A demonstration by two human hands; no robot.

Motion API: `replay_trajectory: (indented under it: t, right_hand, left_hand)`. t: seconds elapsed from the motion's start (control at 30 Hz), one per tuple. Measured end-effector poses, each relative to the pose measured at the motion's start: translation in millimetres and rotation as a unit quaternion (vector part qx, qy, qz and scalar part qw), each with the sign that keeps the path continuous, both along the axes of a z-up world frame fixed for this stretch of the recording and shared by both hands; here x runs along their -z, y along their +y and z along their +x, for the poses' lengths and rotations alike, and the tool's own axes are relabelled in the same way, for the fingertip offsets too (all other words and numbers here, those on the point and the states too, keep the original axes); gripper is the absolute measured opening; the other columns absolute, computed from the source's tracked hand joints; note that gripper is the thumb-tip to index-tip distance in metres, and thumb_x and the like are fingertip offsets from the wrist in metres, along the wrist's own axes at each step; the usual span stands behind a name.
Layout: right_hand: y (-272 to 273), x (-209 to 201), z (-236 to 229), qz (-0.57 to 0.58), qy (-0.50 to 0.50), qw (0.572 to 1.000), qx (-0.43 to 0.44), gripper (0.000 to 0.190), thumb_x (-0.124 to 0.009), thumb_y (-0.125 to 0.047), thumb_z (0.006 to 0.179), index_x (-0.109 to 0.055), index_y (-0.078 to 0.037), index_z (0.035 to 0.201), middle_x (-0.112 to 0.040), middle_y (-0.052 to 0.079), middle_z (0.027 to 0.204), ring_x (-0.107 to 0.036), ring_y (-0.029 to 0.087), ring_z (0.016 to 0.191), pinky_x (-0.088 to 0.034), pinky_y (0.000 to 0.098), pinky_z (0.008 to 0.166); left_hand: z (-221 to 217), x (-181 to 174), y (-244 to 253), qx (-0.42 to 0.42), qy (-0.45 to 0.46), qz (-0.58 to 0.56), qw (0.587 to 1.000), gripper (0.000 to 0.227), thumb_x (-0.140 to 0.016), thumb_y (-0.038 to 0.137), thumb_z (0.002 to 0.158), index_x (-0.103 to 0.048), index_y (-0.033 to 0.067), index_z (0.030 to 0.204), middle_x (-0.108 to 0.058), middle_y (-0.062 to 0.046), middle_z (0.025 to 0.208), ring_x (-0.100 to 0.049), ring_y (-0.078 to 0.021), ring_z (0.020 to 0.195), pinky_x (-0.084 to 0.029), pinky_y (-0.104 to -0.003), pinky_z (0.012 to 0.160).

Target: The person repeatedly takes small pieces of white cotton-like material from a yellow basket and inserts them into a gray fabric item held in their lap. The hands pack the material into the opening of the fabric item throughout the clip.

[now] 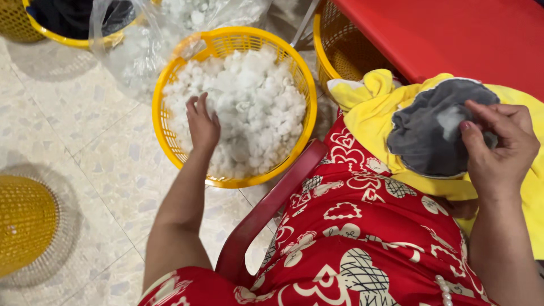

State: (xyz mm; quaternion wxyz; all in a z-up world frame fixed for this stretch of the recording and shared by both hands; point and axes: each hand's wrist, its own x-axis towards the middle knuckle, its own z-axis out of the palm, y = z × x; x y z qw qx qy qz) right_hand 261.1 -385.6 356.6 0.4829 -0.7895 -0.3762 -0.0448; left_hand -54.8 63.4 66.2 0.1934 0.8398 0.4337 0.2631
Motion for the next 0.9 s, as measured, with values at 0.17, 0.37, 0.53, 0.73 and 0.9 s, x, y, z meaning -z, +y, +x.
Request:
replay_trajectory:
  t: [0.17,0.37,0.53,0.73,0.9]
  right_hand:
    - [4.3,-0.1,-1.9,-0.046,0.007,0.999,0.006,0.033,-0.073,0.001,0.093,-0.073,-0.009,0.124,-0.059,0.003,0.111,-0.059,0.009,0.093,-0.048,0.0214,0.083]
    - [-20.6,13.6,10.4,-0.039,-0.041,0.998,0.022,0.025,-0.074,0.003,0.101,-0.075,-0.006,0.123,-0.061,0.006,0.113,-0.061,0.012,0.099,-0.051,0.0226,0.088]
    - [-30.7,29.1,27.1,-0.018,-0.042,0.999,0.006,0.027,-0.072,0.000,0.095,-0.076,-0.007,0.121,-0.061,0.007,0.110,-0.060,0.018,0.105,-0.050,0.0303,0.098]
    - [-13.1,20.4,19.4,0.010,-0.015,1.000,-0.014,0.024,-0.074,-0.007,0.090,-0.077,-0.009,0.114,-0.059,0.006,0.112,-0.062,0.019,0.107,-0.051,0.0302,0.094]
    - [-3.7,9.2,18.6,-0.139,-0.066,0.988,0.013,0.032,-0.079,-0.019,0.081,-0.078,-0.014,0.113,-0.062,0.007,0.113,-0.067,0.022,0.096,-0.053,0.0359,0.086]
  left_hand:
    - [-11.1,65.7,-48.2,0.050,0.284,-0.153,0.945,0.082,-0.044,0.065,0.099,-0.012,0.0261,0.163,0.007,-0.012,0.171,-0.002,-0.0405,0.155,-0.009,-0.065,0.120]
    - [3.6,59.7,-33.2,0.021,0.279,-0.173,0.944,0.061,-0.045,0.061,0.100,-0.044,0.0254,0.149,-0.016,-0.009,0.169,-0.013,-0.0360,0.157,-0.007,-0.069,0.122]
    - [36.4,-32.7,-44.2,-0.001,0.049,0.054,0.997,0.042,-0.076,0.035,0.092,-0.060,0.0125,0.124,-0.046,-0.023,0.148,-0.036,-0.0397,0.144,-0.016,-0.069,0.115]
    - [150.4,-168.6,-116.1,0.243,-0.177,0.030,0.953,0.036,-0.072,0.017,0.093,-0.064,0.0119,0.128,-0.051,-0.016,0.147,-0.044,-0.0350,0.143,-0.033,-0.052,0.120]
    - [214.2,-231.2,-226.0,0.393,-0.194,0.052,0.897,0.034,-0.079,0.026,0.091,-0.072,0.0201,0.124,-0.049,-0.015,0.147,-0.043,-0.0342,0.140,-0.029,-0.054,0.120]
